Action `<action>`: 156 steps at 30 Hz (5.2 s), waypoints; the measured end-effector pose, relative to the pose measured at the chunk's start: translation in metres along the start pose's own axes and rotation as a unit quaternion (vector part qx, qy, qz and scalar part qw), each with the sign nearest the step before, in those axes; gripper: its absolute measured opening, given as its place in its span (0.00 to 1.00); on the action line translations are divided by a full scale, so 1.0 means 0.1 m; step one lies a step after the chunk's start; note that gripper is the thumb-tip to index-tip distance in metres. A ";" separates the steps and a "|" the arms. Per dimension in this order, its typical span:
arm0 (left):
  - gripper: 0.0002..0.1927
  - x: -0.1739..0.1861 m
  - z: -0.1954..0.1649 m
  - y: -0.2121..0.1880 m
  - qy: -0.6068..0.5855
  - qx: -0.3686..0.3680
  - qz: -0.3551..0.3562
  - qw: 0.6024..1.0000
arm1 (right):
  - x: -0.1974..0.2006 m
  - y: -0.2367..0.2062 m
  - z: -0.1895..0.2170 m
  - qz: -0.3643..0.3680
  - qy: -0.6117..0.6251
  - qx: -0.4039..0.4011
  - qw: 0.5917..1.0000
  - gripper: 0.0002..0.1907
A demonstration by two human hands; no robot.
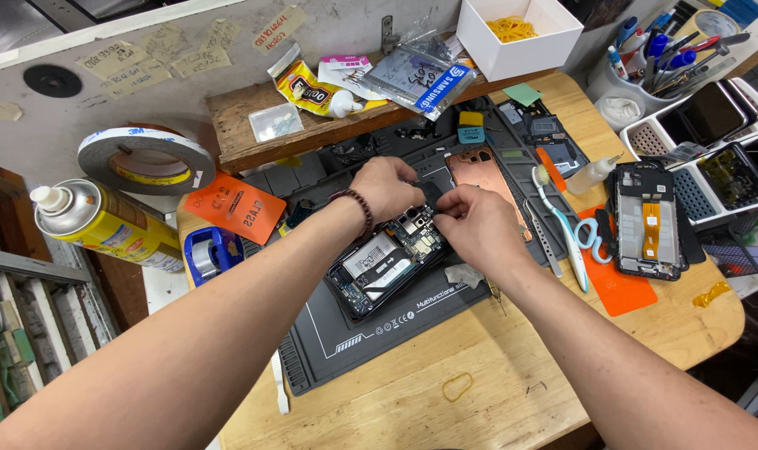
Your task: The person disassembles a smartphone by removing screws and detaching internal components. They then reassemble the device by reconnecting ribbon cables, repositioning the motherboard, and securing screws with a screwdriver.
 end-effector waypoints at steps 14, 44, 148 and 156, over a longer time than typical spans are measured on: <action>0.54 -0.03 -0.23 -0.98 0.182 -0.049 -0.006 0.982 | 0.09 -0.10 0.17 0.011 -0.210 0.233 0.950 0.14; 0.53 -0.02 -0.24 -0.93 0.184 -0.004 0.019 0.983 | 0.00 0.78 0.01 0.211 -0.002 -0.074 0.975 0.05; 0.34 0.24 -0.67 -1.26 0.137 -0.064 -0.144 0.978 | 0.11 0.03 0.06 0.011 0.435 -0.174 0.883 0.04; 0.33 0.21 -0.61 -1.30 0.127 -0.075 -0.160 0.976 | 0.14 0.00 0.17 0.010 0.394 -0.202 0.896 0.05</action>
Point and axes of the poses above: each hand's wrist, its own y-axis towards the middle knuckle, its own x-axis out of the back of the hand, z = x × y, the point moved 4 cm from there along y, towards the middle knuckle
